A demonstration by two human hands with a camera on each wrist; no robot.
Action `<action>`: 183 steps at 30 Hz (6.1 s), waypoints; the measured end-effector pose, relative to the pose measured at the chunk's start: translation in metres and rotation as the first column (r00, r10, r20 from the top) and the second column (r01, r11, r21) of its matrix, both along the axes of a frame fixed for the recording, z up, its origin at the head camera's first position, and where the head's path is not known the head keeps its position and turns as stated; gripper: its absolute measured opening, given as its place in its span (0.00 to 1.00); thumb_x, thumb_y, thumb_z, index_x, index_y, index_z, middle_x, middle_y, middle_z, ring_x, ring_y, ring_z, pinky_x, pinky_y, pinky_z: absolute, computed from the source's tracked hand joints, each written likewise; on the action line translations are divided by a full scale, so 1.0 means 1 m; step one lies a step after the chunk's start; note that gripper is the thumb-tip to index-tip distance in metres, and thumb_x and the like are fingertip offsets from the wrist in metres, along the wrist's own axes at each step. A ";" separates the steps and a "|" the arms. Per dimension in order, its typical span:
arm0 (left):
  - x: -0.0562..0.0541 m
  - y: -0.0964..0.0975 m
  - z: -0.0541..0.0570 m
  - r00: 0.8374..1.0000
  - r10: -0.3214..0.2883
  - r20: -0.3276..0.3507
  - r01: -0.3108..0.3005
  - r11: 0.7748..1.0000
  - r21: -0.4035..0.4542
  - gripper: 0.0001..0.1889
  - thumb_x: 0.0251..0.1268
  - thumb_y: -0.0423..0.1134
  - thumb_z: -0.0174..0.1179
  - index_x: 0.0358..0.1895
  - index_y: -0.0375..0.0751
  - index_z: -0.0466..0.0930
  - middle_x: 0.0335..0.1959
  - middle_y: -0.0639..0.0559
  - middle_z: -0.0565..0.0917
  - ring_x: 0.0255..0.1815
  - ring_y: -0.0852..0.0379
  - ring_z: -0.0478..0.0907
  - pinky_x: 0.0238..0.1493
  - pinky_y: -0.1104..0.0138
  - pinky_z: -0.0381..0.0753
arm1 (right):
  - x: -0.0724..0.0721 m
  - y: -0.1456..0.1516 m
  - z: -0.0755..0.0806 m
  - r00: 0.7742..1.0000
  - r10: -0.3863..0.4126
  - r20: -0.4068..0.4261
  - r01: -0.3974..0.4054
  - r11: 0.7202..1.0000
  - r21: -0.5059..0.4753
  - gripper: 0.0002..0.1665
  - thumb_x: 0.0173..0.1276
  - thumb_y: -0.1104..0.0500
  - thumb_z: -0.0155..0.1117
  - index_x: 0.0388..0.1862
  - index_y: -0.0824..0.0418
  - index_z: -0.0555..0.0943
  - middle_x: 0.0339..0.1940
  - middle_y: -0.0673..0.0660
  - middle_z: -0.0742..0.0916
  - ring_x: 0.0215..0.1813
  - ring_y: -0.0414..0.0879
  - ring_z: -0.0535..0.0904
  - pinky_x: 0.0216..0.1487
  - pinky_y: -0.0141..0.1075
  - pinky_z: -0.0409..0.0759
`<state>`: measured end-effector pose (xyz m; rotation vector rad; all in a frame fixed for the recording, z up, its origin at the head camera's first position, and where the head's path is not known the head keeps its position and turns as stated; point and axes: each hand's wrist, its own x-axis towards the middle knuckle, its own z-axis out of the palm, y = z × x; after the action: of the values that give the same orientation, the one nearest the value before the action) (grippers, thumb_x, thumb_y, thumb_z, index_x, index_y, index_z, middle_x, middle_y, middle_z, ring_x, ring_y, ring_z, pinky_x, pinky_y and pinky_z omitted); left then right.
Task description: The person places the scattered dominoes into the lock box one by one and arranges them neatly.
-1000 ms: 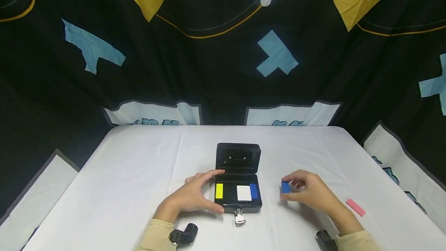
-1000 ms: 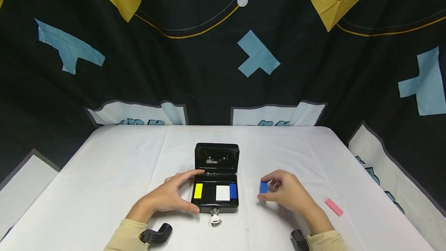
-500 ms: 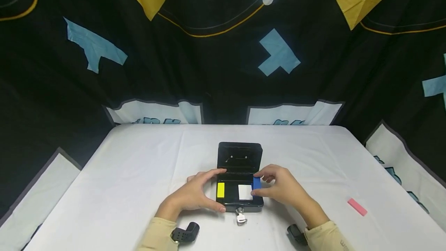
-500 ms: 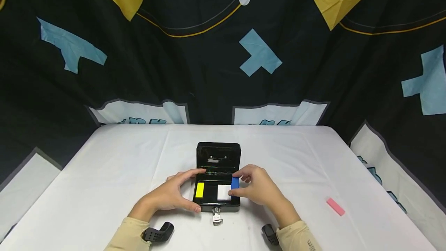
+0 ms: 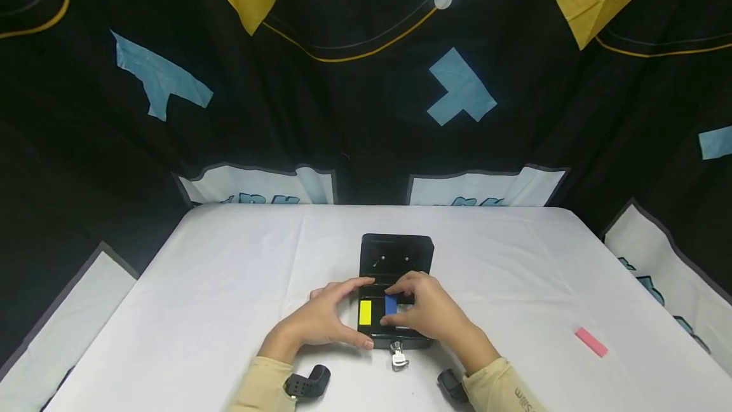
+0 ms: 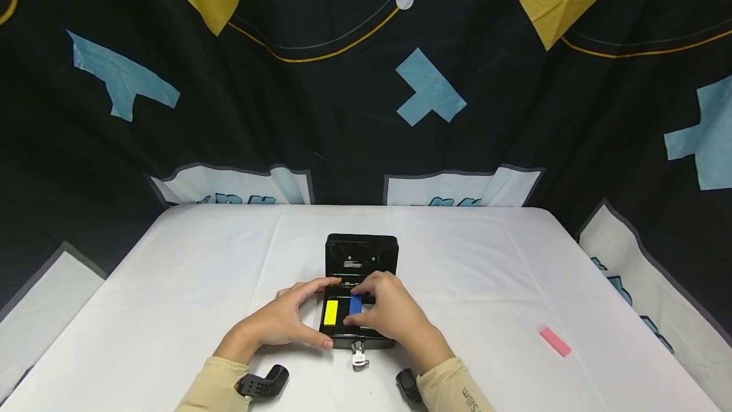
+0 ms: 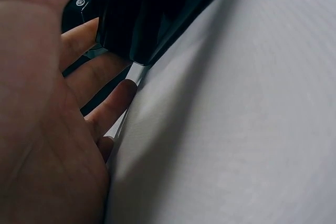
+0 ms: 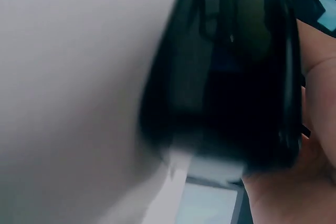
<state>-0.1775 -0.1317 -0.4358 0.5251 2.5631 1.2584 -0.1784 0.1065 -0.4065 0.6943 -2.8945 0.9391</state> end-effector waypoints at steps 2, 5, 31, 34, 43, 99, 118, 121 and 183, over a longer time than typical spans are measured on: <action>0.000 0.000 0.000 1.000 -0.004 0.004 0.004 1.000 -0.003 0.52 0.34 0.61 0.83 0.71 0.74 0.66 0.74 0.54 0.66 0.72 0.38 0.57 0.62 0.29 0.61 | 0.000 -0.005 -0.002 1.000 0.026 0.003 -0.026 0.999 0.025 0.28 0.48 0.49 0.86 0.47 0.60 0.89 0.45 0.50 0.85 0.49 0.47 0.79 0.53 0.45 0.82; 0.000 0.000 0.000 1.000 -0.005 0.004 0.005 1.000 -0.012 0.52 0.35 0.62 0.82 0.72 0.74 0.66 0.75 0.54 0.66 0.72 0.37 0.56 0.61 0.29 0.61 | 0.000 -0.012 -0.002 0.999 0.052 -0.007 -0.051 0.997 0.054 0.29 0.48 0.49 0.86 0.47 0.62 0.89 0.45 0.51 0.86 0.50 0.48 0.80 0.53 0.45 0.82; 0.002 -0.001 0.003 1.000 -0.010 -0.017 0.010 1.000 -0.005 0.53 0.35 0.61 0.83 0.73 0.72 0.66 0.74 0.52 0.67 0.69 0.38 0.58 0.60 0.31 0.64 | 0.003 0.001 0.001 0.998 0.056 -0.036 -0.060 0.991 -0.119 0.42 0.46 0.47 0.86 0.62 0.55 0.83 0.57 0.48 0.85 0.58 0.47 0.78 0.56 0.46 0.80; 0.002 0.000 0.002 1.000 -0.001 -0.017 0.001 1.000 -0.012 0.53 0.33 0.61 0.83 0.72 0.73 0.67 0.74 0.51 0.67 0.69 0.38 0.59 0.60 0.31 0.65 | 0.006 0.019 0.006 0.998 0.052 -0.022 -0.056 0.976 -0.211 0.48 0.43 0.50 0.88 0.65 0.55 0.80 0.62 0.50 0.83 0.63 0.50 0.77 0.58 0.48 0.80; 0.001 0.001 0.000 1.000 0.015 -0.023 -0.016 1.000 -0.020 0.54 0.30 0.61 0.84 0.70 0.77 0.67 0.73 0.52 0.67 0.69 0.40 0.58 0.61 0.33 0.65 | 0.012 0.085 0.012 0.998 0.061 0.020 -0.057 0.985 -0.165 0.52 0.37 0.46 0.89 0.65 0.56 0.80 0.63 0.53 0.82 0.63 0.55 0.76 0.59 0.53 0.79; 0.000 0.000 -0.003 0.999 0.022 -0.040 -0.023 0.999 -0.033 0.53 0.30 0.62 0.83 0.69 0.81 0.66 0.73 0.52 0.68 0.69 0.39 0.59 0.60 0.31 0.65 | 0.048 0.312 -0.004 0.897 -0.322 0.301 0.301 0.946 0.116 0.37 0.51 0.50 0.83 0.55 0.69 0.84 0.53 0.67 0.86 0.49 0.55 0.83 0.48 0.41 0.85; 0.001 0.001 -0.001 0.999 0.028 -0.031 -0.029 0.999 -0.027 0.53 0.29 0.61 0.84 0.69 0.80 0.67 0.73 0.52 0.69 0.69 0.39 0.59 0.59 0.31 0.65 | 0.034 0.231 0.018 0.985 -0.110 0.130 0.125 0.986 -0.108 0.29 0.50 0.54 0.85 0.50 0.63 0.86 0.48 0.56 0.87 0.46 0.38 0.82 0.47 0.31 0.83; 0.001 0.001 -0.001 0.999 0.022 -0.026 -0.023 0.999 -0.024 0.53 0.30 0.61 0.84 0.70 0.79 0.67 0.73 0.52 0.68 0.69 0.39 0.59 0.60 0.31 0.65 | 0.029 0.210 0.017 0.996 -0.022 0.085 0.036 0.985 -0.168 0.27 0.51 0.55 0.84 0.49 0.62 0.87 0.47 0.54 0.87 0.46 0.38 0.82 0.47 0.32 0.83; 0.003 0.004 -0.005 1.000 -0.006 0.005 0.006 0.999 -0.035 0.52 0.34 0.62 0.82 0.71 0.77 0.65 0.73 0.51 0.67 0.69 0.38 0.58 0.59 0.30 0.65 | 0.000 0.004 -0.012 0.978 0.204 0.032 -0.205 0.978 0.039 0.22 0.52 0.58 0.84 0.45 0.64 0.89 0.48 0.54 0.88 0.56 0.50 0.82 0.60 0.48 0.79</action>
<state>-0.1750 -0.1274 -0.4412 0.5208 2.5724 1.2090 -0.1786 0.1106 -0.4188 1.0071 -2.9175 0.9136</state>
